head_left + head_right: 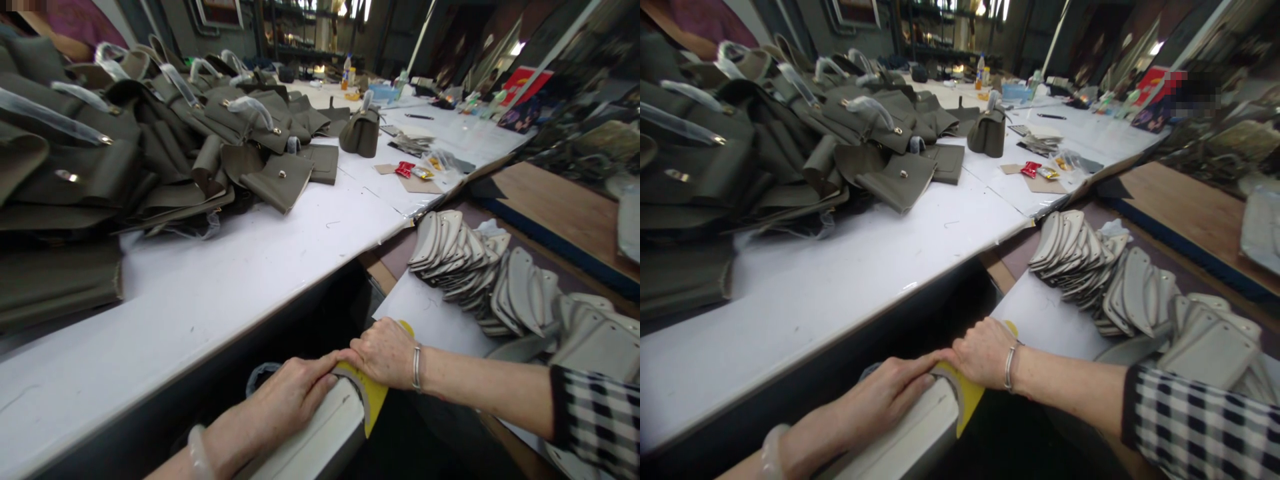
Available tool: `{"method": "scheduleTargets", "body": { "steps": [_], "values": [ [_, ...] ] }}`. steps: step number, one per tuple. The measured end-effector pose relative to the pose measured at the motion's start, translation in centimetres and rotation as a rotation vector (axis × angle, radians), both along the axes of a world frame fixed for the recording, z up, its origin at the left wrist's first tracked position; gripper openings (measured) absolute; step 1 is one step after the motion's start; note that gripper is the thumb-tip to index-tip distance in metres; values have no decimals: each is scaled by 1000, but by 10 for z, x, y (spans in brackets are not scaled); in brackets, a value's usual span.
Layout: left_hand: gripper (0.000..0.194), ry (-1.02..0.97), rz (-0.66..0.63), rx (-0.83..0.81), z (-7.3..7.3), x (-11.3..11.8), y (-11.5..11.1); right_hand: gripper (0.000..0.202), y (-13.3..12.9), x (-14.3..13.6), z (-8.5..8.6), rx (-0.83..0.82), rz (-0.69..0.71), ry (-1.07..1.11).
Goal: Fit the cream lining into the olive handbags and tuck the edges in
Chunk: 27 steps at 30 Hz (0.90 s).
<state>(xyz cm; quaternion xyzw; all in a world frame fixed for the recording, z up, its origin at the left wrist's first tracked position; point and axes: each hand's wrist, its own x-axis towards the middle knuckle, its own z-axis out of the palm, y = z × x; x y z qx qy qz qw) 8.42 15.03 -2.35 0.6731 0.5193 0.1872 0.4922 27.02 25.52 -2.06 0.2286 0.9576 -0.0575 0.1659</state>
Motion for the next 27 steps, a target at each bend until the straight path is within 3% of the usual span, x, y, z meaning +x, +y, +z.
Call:
{"method": "scheduleTargets", "body": {
  "steps": [9, 15, 17, 22, 25, 27],
  "values": [
    [40, -97, -19, 33, -7, -3, -3, 65, -37, 7, -3, 11, -195, -6],
    [40, -269, 61, -253, -12, -11, 17, 69, -58, 22, -11, -8, -334, 81],
    [38, -287, 94, -280, -13, -10, 22, 72, -58, 32, -16, -233, -455, 186],
    [42, -330, 130, -341, -14, -7, 24, 70, -53, 58, -34, -1125, -1025, 585],
    [42, -319, 143, -364, -15, -7, 26, 70, -49, 61, -38, -1581, -1039, 806],
    [40, -305, 149, -368, -16, -6, 27, 71, -46, 55, -35, -1736, -972, 865]
  ]
}}
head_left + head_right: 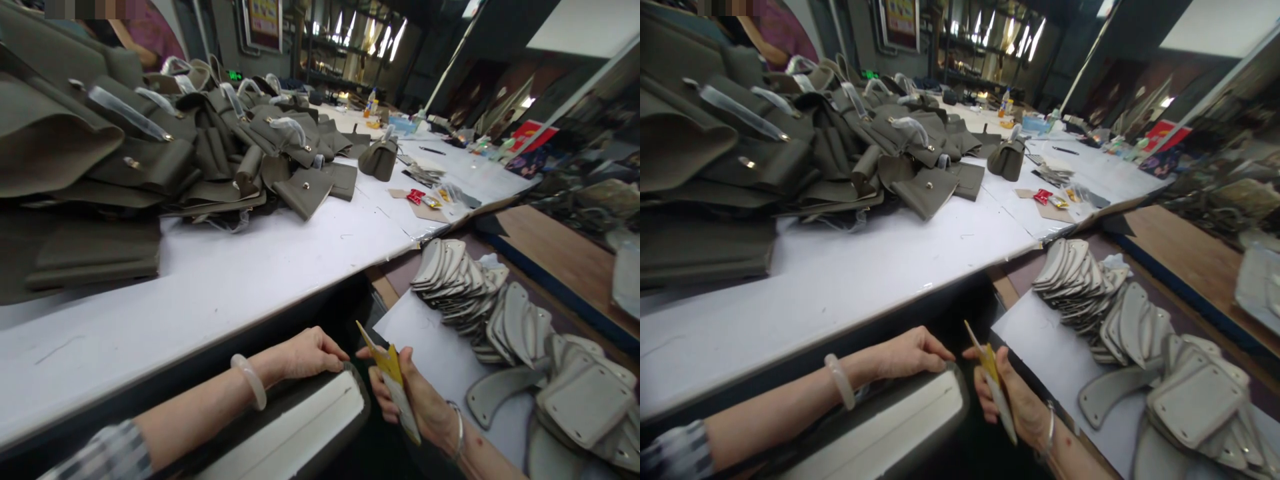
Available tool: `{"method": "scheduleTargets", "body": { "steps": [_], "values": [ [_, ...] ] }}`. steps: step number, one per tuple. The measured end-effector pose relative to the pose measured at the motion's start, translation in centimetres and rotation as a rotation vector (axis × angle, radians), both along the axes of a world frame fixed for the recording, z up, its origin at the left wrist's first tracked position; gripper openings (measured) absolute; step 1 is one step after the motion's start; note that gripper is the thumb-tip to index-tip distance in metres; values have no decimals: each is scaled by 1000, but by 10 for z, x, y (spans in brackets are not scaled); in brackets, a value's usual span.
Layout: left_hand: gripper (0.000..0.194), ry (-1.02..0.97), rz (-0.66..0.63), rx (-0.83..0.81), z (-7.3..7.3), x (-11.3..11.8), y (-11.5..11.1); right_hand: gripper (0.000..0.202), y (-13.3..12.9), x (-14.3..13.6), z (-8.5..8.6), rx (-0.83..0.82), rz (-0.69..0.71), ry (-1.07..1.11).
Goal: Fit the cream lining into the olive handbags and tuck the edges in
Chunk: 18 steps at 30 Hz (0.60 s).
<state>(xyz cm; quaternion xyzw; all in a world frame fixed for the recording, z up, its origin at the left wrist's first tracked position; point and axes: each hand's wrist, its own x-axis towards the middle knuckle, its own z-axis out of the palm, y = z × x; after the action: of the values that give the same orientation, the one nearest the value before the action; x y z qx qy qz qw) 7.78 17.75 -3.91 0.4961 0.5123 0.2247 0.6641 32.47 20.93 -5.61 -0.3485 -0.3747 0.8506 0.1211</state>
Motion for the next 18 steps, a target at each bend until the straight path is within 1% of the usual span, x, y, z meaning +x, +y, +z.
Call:
{"method": "scheduleTargets", "body": {
  "steps": [1, 3, 7, 9, 12, 13, 16, 18],
  "values": [
    [38, 5, -1, -1, 0, 0, 0, 71, 1, -5, 1, -1, 7, 22],
    [36, 12, -5, 8, -1, 1, 1, 68, 2, -16, 3, 48, 9, -18],
    [34, 29, -21, 30, -1, 1, 0, 57, 0, -34, -3, 199, -26, -245],
    [33, 34, -28, 34, 0, 1, -1, 54, -1, -38, -6, 236, -15, -288],
    [30, 60, -42, 63, 1, 2, -1, 46, 1, -38, -6, 297, 48, -302],
    [29, 82, -47, 77, 2, 3, -2, 42, 2, -38, -4, 349, 79, -310],
    [30, 154, -61, 129, 3, 5, -5, 27, 3, -36, 0, 571, 162, -319],
    [31, 181, -61, 175, 3, 6, -6, 25, 1, -36, -1, 682, 182, -318]
  ]
}}
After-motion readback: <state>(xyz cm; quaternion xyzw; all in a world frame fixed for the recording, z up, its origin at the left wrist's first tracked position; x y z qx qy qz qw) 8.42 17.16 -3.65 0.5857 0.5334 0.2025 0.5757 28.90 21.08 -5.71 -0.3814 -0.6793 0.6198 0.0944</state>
